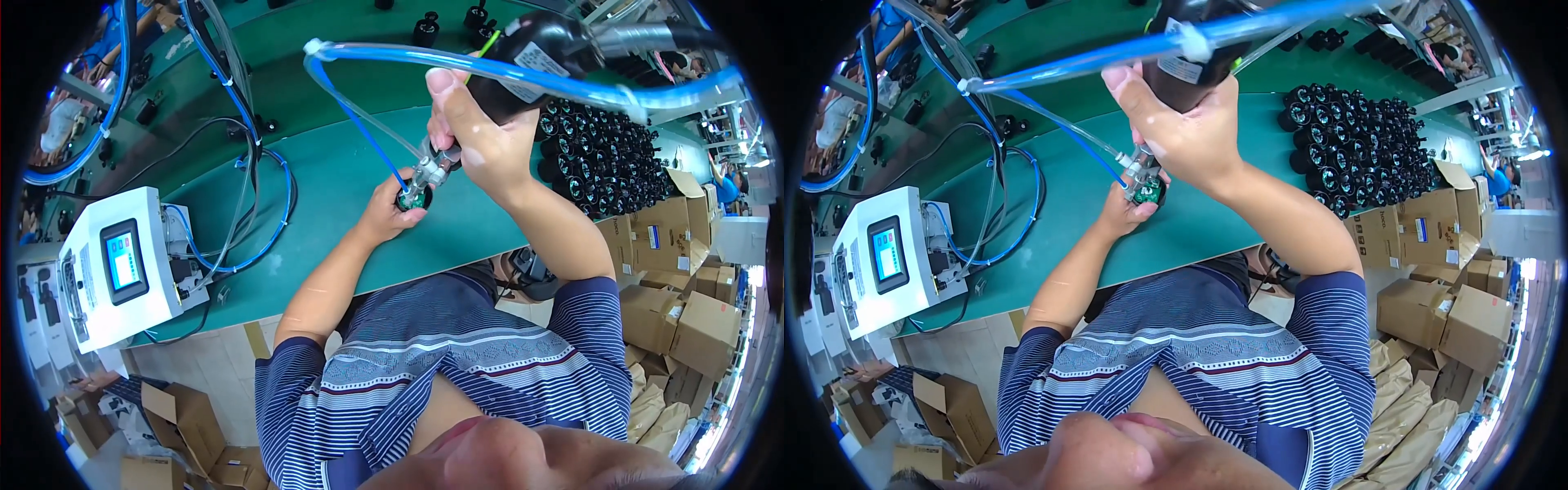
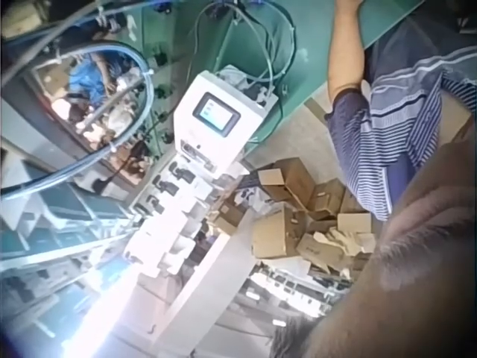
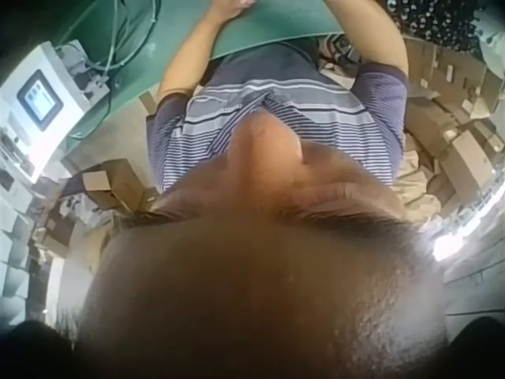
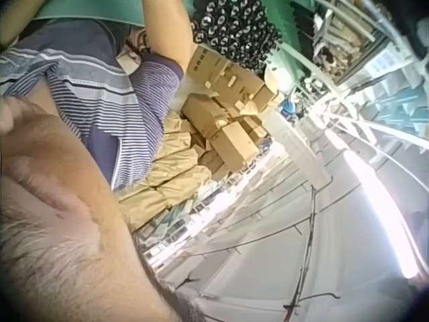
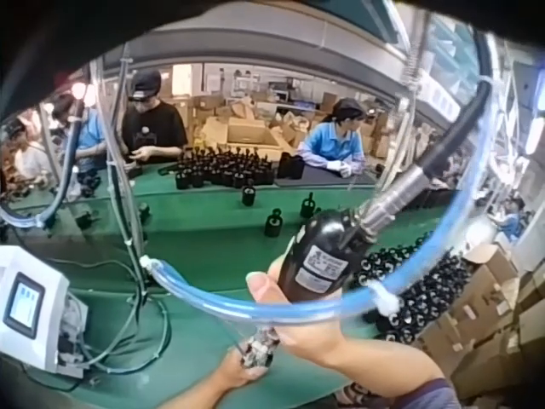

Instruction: Assembling electronic components using an electric screwdriver at a factory workbench.

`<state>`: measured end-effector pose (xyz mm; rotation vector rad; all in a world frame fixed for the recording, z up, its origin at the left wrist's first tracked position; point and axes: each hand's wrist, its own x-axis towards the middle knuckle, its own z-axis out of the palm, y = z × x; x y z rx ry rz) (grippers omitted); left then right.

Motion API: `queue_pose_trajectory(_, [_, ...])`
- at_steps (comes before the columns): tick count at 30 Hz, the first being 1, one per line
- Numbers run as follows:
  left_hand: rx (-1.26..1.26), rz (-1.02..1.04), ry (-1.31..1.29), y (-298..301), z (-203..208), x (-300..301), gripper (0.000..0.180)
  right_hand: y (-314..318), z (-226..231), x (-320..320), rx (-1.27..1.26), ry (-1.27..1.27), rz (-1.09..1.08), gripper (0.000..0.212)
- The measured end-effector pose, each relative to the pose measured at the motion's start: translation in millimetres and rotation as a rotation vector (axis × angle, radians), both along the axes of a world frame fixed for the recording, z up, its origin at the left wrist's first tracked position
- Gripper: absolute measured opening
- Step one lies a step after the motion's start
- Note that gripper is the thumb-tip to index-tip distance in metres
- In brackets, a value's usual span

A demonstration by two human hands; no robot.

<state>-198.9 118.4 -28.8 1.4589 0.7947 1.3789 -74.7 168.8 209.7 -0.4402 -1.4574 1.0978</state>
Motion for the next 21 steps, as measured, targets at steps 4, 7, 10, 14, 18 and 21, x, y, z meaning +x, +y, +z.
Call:
queue_pose_trajectory(4, [0.010, 0.057, -0.005, -3.8, 1.8, 5.9, 0.057, -4.4, 35.2, 4.9, -0.060, -0.082, -0.045, 0.007])
queue_pose_trajectory(7, [0.032, 0.101, 0.022, -4.9, -2.5, 4.5, 0.059, -0.9, 51.3, 5.7, -0.131, 0.064, 0.032, 0.010])
queue_pose_trajectory(10, [0.036, 0.101, 0.016, -5.4, -4.7, 4.6, 0.060, -0.6, 44.0, 6.4, -0.119, 0.069, 0.043, 0.010])
queue_pose_trajectory(14, [0.036, 0.042, -0.031, -2.5, -4.0, 7.3, 0.061, -1.8, 21.3, 9.4, 0.000, -0.065, -0.017, 0.007])
queue_pose_trajectory(18, [0.060, 0.050, -0.031, -1.4, -6.0, 8.1, 0.059, 2.1, 5.3, 8.3, 0.003, -0.050, -0.006, 0.007])
queue_pose_trajectory(21, [0.065, 0.039, -0.040, -1.0, -2.4, 9.7, 0.059, 1.8, 1.7, 9.7, -0.001, -0.057, -0.005, 0.007])
